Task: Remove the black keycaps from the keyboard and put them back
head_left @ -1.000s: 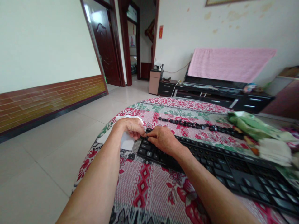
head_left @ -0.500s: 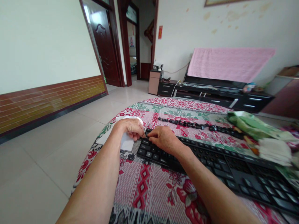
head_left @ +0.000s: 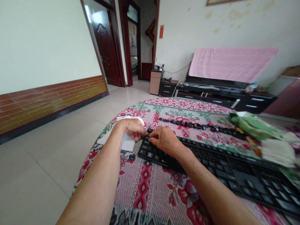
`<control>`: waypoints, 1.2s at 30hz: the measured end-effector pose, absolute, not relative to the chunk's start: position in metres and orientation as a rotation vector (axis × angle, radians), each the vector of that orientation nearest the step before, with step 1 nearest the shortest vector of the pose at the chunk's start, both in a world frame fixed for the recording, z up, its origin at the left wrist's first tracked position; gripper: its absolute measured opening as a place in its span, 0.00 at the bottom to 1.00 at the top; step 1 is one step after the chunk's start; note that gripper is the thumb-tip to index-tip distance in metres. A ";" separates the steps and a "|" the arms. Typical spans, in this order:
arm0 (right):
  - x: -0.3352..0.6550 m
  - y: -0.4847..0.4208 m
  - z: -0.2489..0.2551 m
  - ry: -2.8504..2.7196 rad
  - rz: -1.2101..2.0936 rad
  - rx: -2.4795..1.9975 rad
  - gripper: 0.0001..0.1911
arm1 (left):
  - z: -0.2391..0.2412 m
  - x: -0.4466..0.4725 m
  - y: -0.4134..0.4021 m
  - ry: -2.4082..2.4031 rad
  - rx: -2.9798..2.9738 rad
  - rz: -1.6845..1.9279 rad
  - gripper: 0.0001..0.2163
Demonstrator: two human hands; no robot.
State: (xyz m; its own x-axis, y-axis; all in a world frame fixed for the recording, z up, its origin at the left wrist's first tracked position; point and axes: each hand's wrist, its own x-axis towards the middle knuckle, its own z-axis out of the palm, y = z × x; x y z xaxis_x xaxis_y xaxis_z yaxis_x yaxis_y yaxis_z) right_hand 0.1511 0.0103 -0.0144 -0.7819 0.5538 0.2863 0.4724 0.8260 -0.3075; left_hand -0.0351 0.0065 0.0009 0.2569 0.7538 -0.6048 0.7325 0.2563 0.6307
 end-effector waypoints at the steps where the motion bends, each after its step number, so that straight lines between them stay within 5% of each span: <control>1: 0.151 0.010 -0.014 -2.644 0.310 -0.777 0.11 | 0.001 -0.035 0.006 1.469 1.466 0.025 0.19; 36: 0.150 -0.006 -0.008 -2.685 0.066 -0.902 0.12 | 0.002 -0.028 0.007 1.558 1.556 -0.032 0.13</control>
State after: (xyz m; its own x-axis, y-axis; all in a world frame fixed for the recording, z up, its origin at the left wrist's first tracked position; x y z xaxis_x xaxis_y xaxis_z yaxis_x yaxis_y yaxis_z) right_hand 0.1498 -0.0062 -0.0075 -0.7551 0.5961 0.2729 0.5819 0.8012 -0.1397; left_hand -0.0283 0.0067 0.0015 0.2036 0.7832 -0.5874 0.8070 0.2055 0.5537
